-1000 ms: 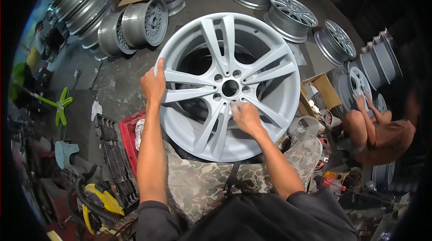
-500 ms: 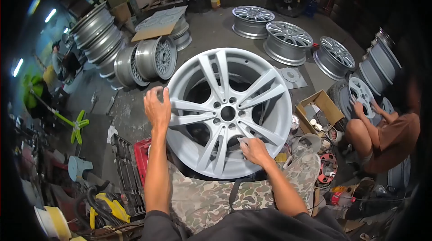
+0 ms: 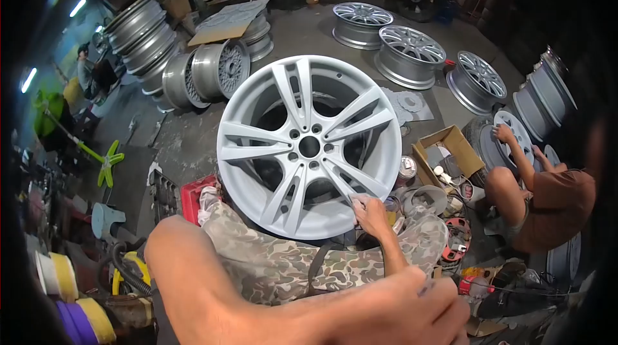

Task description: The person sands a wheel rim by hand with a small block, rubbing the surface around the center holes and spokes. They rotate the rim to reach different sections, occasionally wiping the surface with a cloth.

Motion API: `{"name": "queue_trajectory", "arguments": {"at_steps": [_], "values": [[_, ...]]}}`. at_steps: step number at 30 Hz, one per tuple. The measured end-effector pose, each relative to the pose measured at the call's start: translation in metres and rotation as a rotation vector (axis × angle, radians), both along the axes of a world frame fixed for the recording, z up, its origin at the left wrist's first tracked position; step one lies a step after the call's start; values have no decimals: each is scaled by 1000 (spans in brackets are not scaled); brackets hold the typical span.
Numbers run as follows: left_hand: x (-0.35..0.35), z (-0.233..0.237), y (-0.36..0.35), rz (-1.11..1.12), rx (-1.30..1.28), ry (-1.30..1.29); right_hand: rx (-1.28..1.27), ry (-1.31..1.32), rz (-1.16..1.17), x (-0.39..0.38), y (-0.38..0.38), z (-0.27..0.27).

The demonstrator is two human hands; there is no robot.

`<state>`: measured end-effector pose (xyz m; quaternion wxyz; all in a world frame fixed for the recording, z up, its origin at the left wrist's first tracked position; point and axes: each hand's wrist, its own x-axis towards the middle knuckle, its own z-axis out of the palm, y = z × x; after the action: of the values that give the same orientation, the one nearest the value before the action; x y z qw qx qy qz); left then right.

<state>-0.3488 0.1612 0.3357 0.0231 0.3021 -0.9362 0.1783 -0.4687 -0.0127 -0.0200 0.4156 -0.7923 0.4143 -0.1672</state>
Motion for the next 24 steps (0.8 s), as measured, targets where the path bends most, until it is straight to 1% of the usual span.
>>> {"name": "queue_trajectory", "arguments": {"at_steps": [1, 3, 5, 7, 9, 10, 11, 13, 15, 16, 17, 18, 19, 21, 22, 23, 24], "values": [[0, 5, -5, 7, 3, -4, 18, 14, 0, -3, 0, -1], [6, 12, -17, -265, 424, 243, 8, 0, 40, -8, -3, -14], [3, 7, -8, -220, 437, 294, -66, -5, 3, -15, -7, -20], [0, 4, 0, -177, 446, 342, -58, -9, 35, -15, -3, -9], [-3, 5, 1, -52, 165, -92, 12, 72, -19, -13, -2, 8], [-11, -14, 3, -54, 257, -5, -2, 40, -8, -15, -6, -10], [-6, -27, 0, -60, 253, -10, -6, 37, -14, -13, -7, -15], [7, -59, -10, 73, 332, 228, -95, 23, -41, -10, -3, -21], [51, -97, -36, 254, 489, 252, -137, 85, -56, -9, 1, -19], [77, -113, -54, 439, 610, 355, -252, 125, -44, -9, 2, -22], [110, -138, -76, 662, 620, 439, -368, 165, -28, -9, 3, -23], [151, -187, -87, 741, 388, 753, -346, 176, -33, -8, 6, -16], [188, -215, -95, 890, 276, 711, -351, 185, -32, -8, 7, -14], [231, -237, -101, 1253, 254, 614, -440, 167, -7, -7, 8, -12], [246, -260, -99, 1255, 256, 631, -447, 179, 0, -5, 7, -9], [260, -288, -97, 1218, 125, 631, -442, 162, 15, -1, 6, -5], [267, -306, -95, 1181, 0, 628, -433, 147, 30, 2, 8, -2]]}}
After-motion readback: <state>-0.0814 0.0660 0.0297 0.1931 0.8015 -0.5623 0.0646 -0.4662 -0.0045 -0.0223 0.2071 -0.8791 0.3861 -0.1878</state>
